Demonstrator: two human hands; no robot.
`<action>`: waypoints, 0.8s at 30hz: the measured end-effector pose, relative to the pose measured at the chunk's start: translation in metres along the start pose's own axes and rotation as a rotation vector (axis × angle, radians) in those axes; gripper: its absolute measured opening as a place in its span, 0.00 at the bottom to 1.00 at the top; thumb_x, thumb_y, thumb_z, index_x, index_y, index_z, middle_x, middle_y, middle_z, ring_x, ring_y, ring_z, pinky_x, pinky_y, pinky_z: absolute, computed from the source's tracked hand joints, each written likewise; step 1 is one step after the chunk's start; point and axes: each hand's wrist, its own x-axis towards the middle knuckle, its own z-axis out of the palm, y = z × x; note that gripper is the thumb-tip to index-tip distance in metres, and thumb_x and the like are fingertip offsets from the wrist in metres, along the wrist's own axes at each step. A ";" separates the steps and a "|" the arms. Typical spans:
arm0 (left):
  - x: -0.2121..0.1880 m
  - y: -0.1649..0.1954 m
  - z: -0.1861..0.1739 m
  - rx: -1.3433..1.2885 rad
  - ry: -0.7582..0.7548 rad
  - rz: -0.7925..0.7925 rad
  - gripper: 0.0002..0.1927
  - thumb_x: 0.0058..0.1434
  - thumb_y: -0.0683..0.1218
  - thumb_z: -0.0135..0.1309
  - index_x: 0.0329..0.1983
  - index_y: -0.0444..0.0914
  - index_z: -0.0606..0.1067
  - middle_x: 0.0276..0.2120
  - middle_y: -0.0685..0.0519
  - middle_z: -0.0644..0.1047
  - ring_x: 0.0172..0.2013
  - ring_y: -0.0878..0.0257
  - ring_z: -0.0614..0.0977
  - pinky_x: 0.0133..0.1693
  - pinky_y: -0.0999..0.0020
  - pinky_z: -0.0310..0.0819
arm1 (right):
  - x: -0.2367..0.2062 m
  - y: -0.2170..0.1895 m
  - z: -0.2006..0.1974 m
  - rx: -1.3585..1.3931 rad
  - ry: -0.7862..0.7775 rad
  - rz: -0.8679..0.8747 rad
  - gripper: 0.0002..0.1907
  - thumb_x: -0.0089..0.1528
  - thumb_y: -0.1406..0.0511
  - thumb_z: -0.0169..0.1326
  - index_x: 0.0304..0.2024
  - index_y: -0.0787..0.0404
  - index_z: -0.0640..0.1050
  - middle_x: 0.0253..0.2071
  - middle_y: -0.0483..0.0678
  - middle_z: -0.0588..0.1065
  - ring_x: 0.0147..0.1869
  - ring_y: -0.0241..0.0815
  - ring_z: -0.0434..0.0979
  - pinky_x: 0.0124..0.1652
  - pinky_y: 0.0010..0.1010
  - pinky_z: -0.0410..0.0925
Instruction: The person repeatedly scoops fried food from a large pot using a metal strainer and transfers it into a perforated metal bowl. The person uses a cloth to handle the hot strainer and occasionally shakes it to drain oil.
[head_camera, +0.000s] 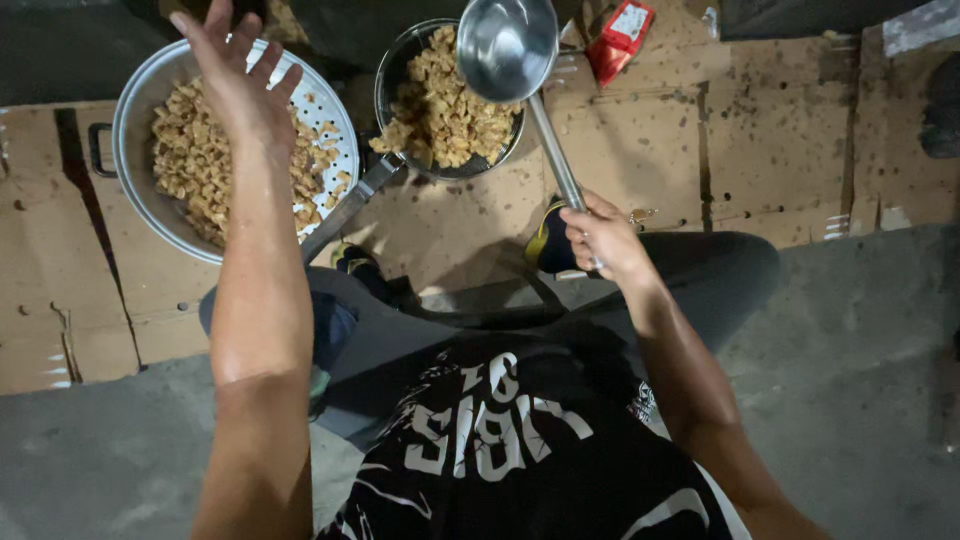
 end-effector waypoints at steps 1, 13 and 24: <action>0.001 0.002 0.003 -0.019 0.014 -0.017 0.51 0.62 0.79 0.38 0.79 0.42 0.56 0.72 0.38 0.61 0.71 0.32 0.64 0.67 0.30 0.63 | -0.005 0.000 -0.007 0.154 -0.101 0.032 0.24 0.69 0.62 0.50 0.68 0.55 0.68 0.22 0.35 0.59 0.17 0.26 0.55 0.16 0.22 0.52; 0.003 0.012 0.007 -0.081 0.081 -0.047 0.51 0.61 0.80 0.37 0.77 0.43 0.59 0.69 0.41 0.67 0.67 0.34 0.69 0.64 0.32 0.66 | -0.037 -0.161 -0.017 -0.166 -0.164 -0.310 0.22 0.73 0.60 0.49 0.67 0.60 0.70 0.26 0.47 0.68 0.24 0.38 0.65 0.22 0.32 0.60; 0.023 0.017 0.006 -0.081 0.129 -0.070 0.50 0.61 0.79 0.36 0.76 0.43 0.60 0.70 0.42 0.66 0.66 0.38 0.70 0.62 0.37 0.68 | 0.087 -0.297 0.129 -1.519 0.095 -0.791 0.21 0.70 0.59 0.53 0.62 0.63 0.73 0.45 0.65 0.78 0.47 0.65 0.80 0.45 0.53 0.71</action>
